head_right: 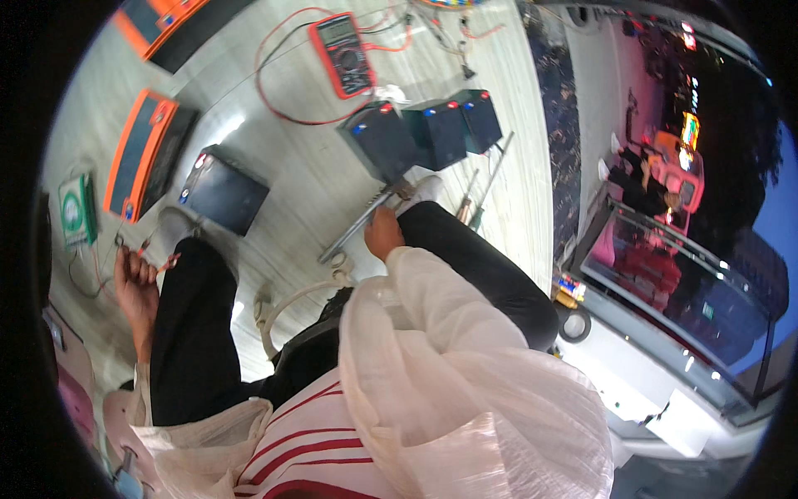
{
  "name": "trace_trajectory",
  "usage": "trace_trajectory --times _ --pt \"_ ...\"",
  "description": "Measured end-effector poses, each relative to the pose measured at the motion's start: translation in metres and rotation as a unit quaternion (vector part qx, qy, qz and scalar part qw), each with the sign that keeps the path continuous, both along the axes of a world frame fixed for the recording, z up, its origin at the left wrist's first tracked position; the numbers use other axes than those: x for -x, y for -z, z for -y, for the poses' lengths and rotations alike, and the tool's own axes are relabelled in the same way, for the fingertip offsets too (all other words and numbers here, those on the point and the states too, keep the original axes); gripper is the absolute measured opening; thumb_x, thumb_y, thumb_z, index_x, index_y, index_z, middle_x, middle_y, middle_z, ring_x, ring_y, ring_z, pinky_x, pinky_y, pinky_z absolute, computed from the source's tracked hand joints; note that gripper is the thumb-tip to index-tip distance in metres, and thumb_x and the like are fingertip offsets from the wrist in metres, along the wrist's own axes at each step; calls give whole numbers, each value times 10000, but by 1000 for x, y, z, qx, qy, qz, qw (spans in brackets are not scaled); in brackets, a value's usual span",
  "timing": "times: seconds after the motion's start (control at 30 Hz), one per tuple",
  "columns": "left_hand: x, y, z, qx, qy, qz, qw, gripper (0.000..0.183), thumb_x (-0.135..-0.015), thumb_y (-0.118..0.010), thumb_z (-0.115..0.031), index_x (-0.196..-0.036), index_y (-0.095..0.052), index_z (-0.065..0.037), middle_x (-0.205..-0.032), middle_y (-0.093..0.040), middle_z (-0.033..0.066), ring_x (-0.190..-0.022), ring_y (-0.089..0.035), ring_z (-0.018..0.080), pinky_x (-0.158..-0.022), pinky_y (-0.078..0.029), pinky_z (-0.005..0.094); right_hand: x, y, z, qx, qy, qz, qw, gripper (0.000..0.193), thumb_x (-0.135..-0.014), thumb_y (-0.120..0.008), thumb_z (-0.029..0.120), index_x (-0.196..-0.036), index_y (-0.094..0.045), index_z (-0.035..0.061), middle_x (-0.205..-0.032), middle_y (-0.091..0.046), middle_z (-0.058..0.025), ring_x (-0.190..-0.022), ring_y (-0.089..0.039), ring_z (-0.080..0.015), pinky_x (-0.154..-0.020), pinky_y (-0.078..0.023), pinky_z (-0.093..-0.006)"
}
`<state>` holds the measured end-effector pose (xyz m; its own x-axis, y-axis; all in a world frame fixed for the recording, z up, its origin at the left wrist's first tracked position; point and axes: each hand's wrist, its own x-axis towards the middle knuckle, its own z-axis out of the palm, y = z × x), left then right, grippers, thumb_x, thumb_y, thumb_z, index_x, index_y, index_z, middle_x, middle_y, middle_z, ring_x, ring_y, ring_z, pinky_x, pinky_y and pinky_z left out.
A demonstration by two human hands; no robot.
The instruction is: The person retrieves a wipe, walks through a showroom of electric scooters, and sits on the floor. They then use a screwdriver and multimeter to connect wires and test several small batteries.
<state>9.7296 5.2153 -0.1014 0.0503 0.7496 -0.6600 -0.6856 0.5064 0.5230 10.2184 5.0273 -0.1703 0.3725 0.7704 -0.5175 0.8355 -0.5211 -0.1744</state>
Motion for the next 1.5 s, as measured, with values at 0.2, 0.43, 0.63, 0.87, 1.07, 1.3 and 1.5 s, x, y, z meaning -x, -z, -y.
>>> trace_trajectory --times 0.2,0.43,0.63,0.87,1.07,1.3,1.5 --pt "-14 -19 -2 9 -12 -106 994 203 -1041 -484 -236 -912 -502 -81 -652 -217 -42 -537 -209 70 -513 -239 259 -93 17 -38 -180 300 250 903 199 -792 -632 133 -927 -592 -8 -1031 -603 -214 -1021 -592 -450 -878 -481 -500" --pt "-5 -40 -16 6 -27 -194 981 172 -1028 -508 -235 -977 -542 -74 -658 -250 -44 -541 -231 70 -519 -256 253 -258 79 43 346 -19 121 930 297 -837 -593 244 -1016 -727 49 -1104 -688 -234 -1032 -683 -328 -884 -550 -417" --pt "-26 -44 -29 -3 2 -183 983 155 -1030 -498 -244 -979 -532 -101 -639 -252 -66 -511 -228 40 -466 -200 233 -325 119 157 301 -30 31 953 292 -870 -562 242 -929 -678 -20 -958 -690 -208 -893 -684 -353 -734 -540 -439" --pt "-56 -55 -33 20 31 -215 976 161 -1031 -498 -253 -927 -510 -131 -607 -244 -88 -472 -203 29 -437 -176 229 -315 94 142 227 -285 9 931 74 -802 -632 123 -842 -684 91 -699 -669 -155 -648 -692 -318 -562 -543 -433" --pt "-71 -36 -37 38 -13 -171 984 183 -1024 -515 -279 -898 -519 -146 -617 -251 -80 -485 -213 46 -446 -185 236 -319 49 112 78 -22 74 994 94 -799 -605 121 -838 -690 113 -814 -714 -127 -774 -699 -310 -702 -553 -408" --pt "-68 -19 -47 -15 46 -49 998 224 -1028 -481 -320 -942 -534 -120 -614 -278 -78 -485 -250 66 -489 -272 257 -344 -90 26 -168 145 252 942 205 -939 -498 154 -1089 -626 97 -1108 -680 -122 -994 -646 -354 -851 -501 -432" --pt "-34 -13 -22 -8 1 46 999 253 -1031 -433 -318 -1015 -550 -95 -636 -326 -64 -509 -306 78 -551 -321 265 -136 -245 -154 -349 184 -100 913 254 -961 -577 96 -1199 -576 8 -1086 -622 -43 -913 -574 -107 -788 -462 -244"
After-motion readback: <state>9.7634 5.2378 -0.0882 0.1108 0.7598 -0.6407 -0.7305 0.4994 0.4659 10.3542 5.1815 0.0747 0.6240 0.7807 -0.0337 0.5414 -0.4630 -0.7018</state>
